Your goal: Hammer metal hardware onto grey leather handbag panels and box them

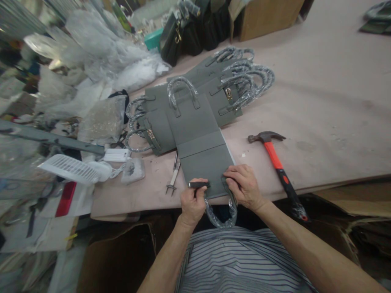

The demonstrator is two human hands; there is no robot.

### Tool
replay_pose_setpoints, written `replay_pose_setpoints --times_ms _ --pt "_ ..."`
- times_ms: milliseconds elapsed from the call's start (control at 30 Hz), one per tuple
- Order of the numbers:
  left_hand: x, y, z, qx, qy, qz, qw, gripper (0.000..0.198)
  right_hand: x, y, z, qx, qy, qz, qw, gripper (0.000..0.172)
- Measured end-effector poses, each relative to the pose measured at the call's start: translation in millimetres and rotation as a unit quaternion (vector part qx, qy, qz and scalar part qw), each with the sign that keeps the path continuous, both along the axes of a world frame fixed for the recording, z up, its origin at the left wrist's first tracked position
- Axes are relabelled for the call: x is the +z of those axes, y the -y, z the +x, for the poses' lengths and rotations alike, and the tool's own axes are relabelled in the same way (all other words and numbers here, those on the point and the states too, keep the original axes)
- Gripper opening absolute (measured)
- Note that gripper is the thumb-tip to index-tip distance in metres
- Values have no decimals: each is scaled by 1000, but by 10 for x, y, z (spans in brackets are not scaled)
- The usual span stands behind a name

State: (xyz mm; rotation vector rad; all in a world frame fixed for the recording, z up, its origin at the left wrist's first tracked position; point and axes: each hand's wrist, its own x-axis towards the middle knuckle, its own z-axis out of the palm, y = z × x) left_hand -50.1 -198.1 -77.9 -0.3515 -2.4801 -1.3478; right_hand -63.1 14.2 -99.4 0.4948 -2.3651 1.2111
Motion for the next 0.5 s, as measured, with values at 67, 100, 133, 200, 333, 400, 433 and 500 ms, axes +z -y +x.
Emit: replay_pose_setpoints --times_ms 67,100,133,200,333,400,433,500 --pt "-8 -7 8 3 -4 -8 1000 14 0 1 3 -3 7 -1 1000 19" --pt "-10 -12 11 4 -8 -11 1000 14 -1 2 5 -5 11 -2 1000 19" --pt "-10 -18 12 6 -11 -13 1000 14 -3 4 7 -6 15 -3 1000 19" --pt "-3 -28 12 9 -15 -15 1000 14 -6 6 6 -7 20 -6 1000 19" --pt "20 -36 6 6 -18 -16 1000 14 31 -9 -4 -1 29 -19 999 17" --pt "26 -29 2 4 -13 -12 1000 14 90 -41 1 18 44 -27 999 16" --pt "26 -24 -1 1 -9 -8 1000 13 129 -66 10 28 52 -30 998 16" --pt "22 -11 -6 -7 1 3 1000 12 212 -137 44 39 67 -29 997 15"
